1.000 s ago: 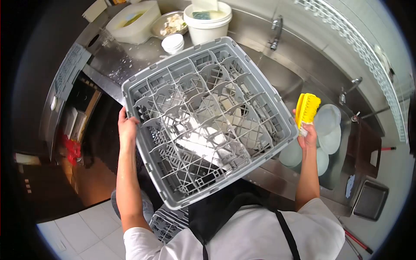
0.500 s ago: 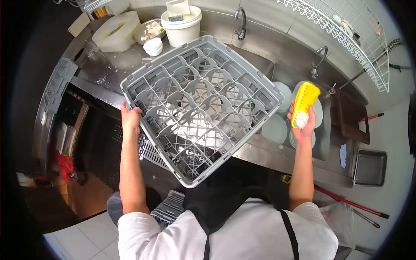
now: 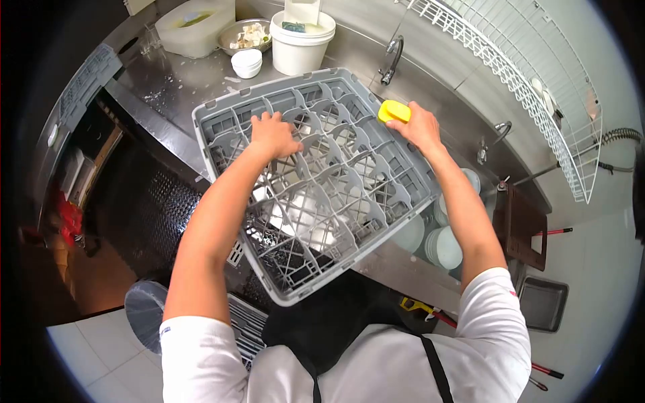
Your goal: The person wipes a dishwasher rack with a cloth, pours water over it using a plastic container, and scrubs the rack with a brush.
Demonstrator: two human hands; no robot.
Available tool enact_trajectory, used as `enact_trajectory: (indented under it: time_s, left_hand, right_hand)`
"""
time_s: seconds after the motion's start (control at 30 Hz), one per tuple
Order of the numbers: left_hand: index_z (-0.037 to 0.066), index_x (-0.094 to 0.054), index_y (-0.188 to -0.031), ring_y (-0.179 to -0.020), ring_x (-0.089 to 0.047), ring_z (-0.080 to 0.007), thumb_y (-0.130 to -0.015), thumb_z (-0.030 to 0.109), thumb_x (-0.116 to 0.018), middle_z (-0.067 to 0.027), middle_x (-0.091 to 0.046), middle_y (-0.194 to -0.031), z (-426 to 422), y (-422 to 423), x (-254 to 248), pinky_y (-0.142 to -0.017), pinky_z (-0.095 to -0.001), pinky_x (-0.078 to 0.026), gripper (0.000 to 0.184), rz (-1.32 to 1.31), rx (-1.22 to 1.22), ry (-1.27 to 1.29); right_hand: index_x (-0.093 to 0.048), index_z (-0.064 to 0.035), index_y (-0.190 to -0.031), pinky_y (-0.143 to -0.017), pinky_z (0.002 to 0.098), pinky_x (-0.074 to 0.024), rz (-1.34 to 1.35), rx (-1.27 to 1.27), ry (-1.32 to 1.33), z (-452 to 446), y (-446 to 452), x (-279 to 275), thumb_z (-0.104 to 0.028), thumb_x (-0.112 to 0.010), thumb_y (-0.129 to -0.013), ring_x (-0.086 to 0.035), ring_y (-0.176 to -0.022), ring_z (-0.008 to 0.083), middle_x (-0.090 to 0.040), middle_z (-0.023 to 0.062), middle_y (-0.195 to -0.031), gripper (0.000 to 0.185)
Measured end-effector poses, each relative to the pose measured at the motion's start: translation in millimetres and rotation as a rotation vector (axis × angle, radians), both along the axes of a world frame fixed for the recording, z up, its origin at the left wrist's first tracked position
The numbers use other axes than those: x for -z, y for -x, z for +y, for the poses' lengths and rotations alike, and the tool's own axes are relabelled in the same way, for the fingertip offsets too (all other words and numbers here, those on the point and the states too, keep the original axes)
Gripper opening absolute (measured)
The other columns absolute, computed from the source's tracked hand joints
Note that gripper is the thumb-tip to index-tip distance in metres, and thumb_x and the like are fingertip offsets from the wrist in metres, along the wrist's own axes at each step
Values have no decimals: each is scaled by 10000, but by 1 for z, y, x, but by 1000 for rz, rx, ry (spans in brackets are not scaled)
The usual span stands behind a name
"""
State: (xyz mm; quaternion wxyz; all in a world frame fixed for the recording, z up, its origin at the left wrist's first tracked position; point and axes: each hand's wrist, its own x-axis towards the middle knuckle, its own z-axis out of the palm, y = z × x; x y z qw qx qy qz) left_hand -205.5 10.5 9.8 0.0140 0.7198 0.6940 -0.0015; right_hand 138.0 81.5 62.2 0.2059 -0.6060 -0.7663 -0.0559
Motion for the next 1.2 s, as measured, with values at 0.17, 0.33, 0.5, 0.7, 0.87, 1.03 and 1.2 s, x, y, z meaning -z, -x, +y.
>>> enact_trajectory:
  time_s: [0.17,0.33,0.5,0.7,0.87,1.03,1.2]
  left_hand:
    - [272,-762,-1205,-1242,-528,-392,-761,566,-699,-142,-611,-1297,2,-6,-3,-1069,-575,-334,536,68,-18,-37]
    - [252,-785,-1136,-1164,-557,-386,-702,539,-753,-143,-624,-1215,14,-6,1,-1009,-531,-383,522,67,-41,-64]
    - [178,-780,-1086,-1114,-594,-407,-651,479,-791,-217,-627,-1154,20,2,-8,-923,-512,-489,530,21,-7,-39]
    - [150,-672,-1183,-1064,-619,-427,-620,437,-814,-227,-627,-1121,29,4,-1,-914,-535,-498,648,-85,-119,-62]
    - [231,-593,-1356,-1165,-612,-410,-668,499,-762,-209,-605,-1238,43,2,0,-961,-536,-428,758,-69,-190,49]
    - [311,-547,-1467,-1175,-599,-390,-666,506,-760,-172,-583,-1296,44,8,5,-1021,-499,-378,852,-67,-172,127]
    - [205,-718,-1263,-1227,-574,-362,-695,474,-759,-150,-582,-1318,45,10,0,-1041,-506,-353,630,-53,-176,176]
  right_hand:
    - [-659,-65,-1080,-785,512,-551,-264,-221,66,36,-11,18,-567,-867,-683,-720,-886,382,-737,183,-910,673]
    - [-683,-70,-998,-747,500,-560,-198,-192,10,79,28,16,-651,-828,-672,-721,-834,384,-732,190,-866,682]
    - [-688,-55,-996,-751,484,-557,3,-85,39,90,34,14,-660,-834,-682,-724,-847,388,-741,190,-885,697]
    - [-625,-67,-1235,-840,438,-560,295,-114,58,120,-12,19,-498,-878,-720,-717,-989,359,-734,194,-1063,717]
    - [-456,-240,-1492,-932,477,-541,-102,-426,104,109,-8,15,-222,-831,-794,-663,-1101,401,-688,206,-1195,793]
    - [-484,-263,-1468,-916,495,-543,-253,-290,222,99,18,-3,-231,-818,-797,-665,-1093,404,-697,207,-1177,751]
    - [-617,-91,-1285,-912,458,-547,226,139,131,141,1,28,-344,-857,-772,-710,-1044,339,-733,178,-1114,621]
